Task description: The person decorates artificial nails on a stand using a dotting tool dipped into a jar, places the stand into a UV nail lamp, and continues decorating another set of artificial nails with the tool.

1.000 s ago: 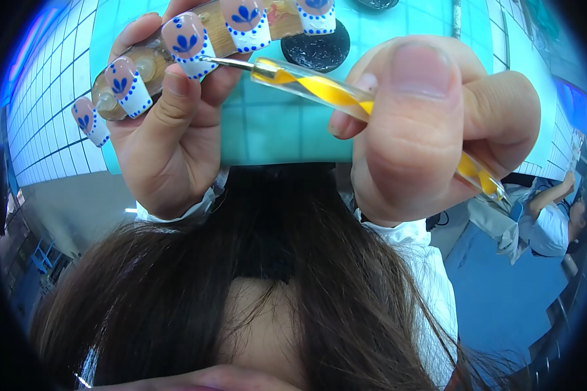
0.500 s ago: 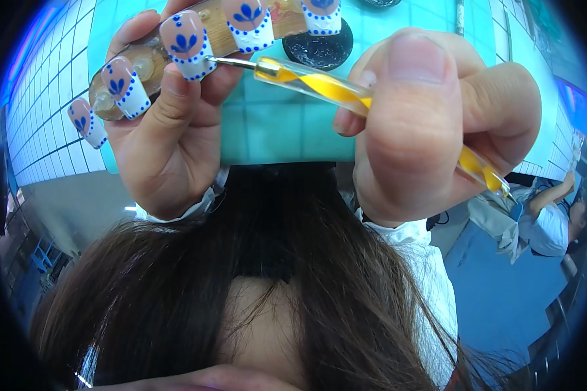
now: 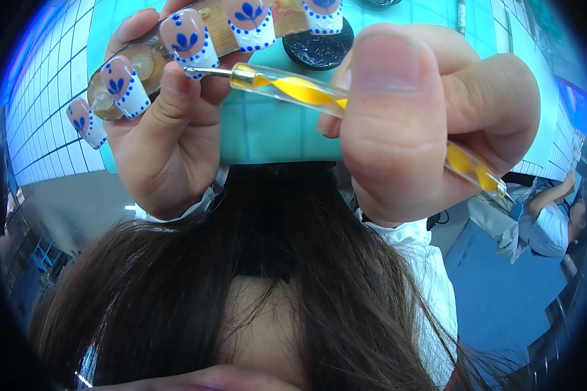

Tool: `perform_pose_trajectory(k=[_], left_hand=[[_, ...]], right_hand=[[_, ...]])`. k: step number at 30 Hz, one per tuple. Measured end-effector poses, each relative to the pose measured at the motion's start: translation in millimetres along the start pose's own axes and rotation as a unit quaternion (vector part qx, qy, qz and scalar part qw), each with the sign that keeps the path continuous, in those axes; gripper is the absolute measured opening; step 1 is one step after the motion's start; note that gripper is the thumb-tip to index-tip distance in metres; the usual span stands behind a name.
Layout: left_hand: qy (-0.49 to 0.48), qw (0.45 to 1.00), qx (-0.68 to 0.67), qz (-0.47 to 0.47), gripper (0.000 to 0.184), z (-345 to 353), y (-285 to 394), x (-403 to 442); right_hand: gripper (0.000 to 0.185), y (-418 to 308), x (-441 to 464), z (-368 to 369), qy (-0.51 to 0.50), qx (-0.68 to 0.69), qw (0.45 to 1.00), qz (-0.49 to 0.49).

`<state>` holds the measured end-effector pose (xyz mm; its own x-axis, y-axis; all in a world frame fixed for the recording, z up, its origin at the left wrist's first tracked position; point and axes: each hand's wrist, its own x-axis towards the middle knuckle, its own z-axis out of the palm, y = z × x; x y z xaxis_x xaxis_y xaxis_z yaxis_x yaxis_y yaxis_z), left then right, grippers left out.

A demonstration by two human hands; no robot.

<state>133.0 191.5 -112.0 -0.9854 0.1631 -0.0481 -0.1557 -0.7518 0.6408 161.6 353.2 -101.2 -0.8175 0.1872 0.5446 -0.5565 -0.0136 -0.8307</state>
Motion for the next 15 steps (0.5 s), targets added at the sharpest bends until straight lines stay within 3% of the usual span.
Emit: perform_pose_trajectory(k=[15], left_hand=[[-0.002, 1.000, -0.012, -0.006, 0.038, -0.5, 0.8, 3.5]], right_hand=[[0.020, 1.7, -1.8, 7.4, 0.023, -0.038, 0.999, 0.009]])
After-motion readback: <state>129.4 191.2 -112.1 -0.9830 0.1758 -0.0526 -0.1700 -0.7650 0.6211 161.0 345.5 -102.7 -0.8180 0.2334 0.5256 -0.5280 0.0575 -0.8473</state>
